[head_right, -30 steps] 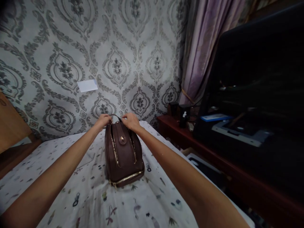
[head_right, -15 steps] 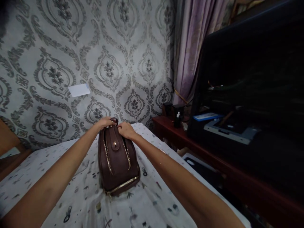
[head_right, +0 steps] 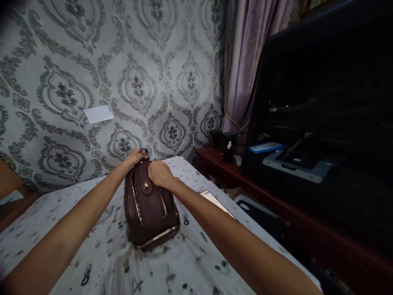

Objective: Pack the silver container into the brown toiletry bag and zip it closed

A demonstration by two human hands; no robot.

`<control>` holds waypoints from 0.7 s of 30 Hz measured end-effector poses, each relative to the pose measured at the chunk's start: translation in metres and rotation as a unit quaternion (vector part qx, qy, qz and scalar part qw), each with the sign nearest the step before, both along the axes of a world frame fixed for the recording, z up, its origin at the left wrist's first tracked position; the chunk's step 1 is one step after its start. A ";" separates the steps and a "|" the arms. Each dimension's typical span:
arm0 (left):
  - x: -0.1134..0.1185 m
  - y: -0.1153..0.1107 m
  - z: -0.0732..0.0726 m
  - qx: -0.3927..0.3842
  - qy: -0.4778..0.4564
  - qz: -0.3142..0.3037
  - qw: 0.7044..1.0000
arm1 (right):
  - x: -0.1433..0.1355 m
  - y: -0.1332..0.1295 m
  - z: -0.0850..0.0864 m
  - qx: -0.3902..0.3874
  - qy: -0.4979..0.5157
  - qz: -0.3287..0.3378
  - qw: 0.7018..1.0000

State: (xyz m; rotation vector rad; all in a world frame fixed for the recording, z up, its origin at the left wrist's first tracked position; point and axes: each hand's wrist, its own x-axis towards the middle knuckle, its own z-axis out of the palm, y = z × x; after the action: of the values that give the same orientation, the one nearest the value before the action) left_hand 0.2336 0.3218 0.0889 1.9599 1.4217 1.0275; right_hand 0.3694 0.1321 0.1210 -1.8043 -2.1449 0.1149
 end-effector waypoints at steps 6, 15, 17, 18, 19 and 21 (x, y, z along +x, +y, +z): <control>0.002 -0.012 0.008 -0.011 -0.008 0.019 1.000 | 0.002 -0.005 0.005 -0.004 -0.023 -0.002 1.000; 0.002 -0.040 0.018 0.005 -0.049 0.000 0.999 | 0.000 -0.007 0.002 0.012 -0.023 -0.006 1.000; 0.001 -0.045 0.019 0.010 -0.051 -0.011 0.999 | 0.000 -0.007 0.002 0.013 -0.020 -0.006 1.000; 0.001 -0.047 0.020 0.013 -0.050 -0.016 0.999 | 0.000 -0.007 0.001 0.013 -0.017 -0.006 1.000; 0.001 -0.048 0.020 0.016 -0.050 -0.021 0.998 | 0.000 -0.008 0.001 0.012 -0.014 -0.005 1.000; 0.000 -0.051 0.021 0.023 -0.048 -0.032 0.998 | 0.000 -0.008 0.001 0.011 -0.008 -0.005 1.000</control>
State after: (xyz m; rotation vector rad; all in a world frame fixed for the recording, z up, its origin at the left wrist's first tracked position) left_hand 0.2335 0.2712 0.1096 1.9492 1.2855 1.1180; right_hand 0.3694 0.1236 0.1222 -1.8094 -2.1405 0.0739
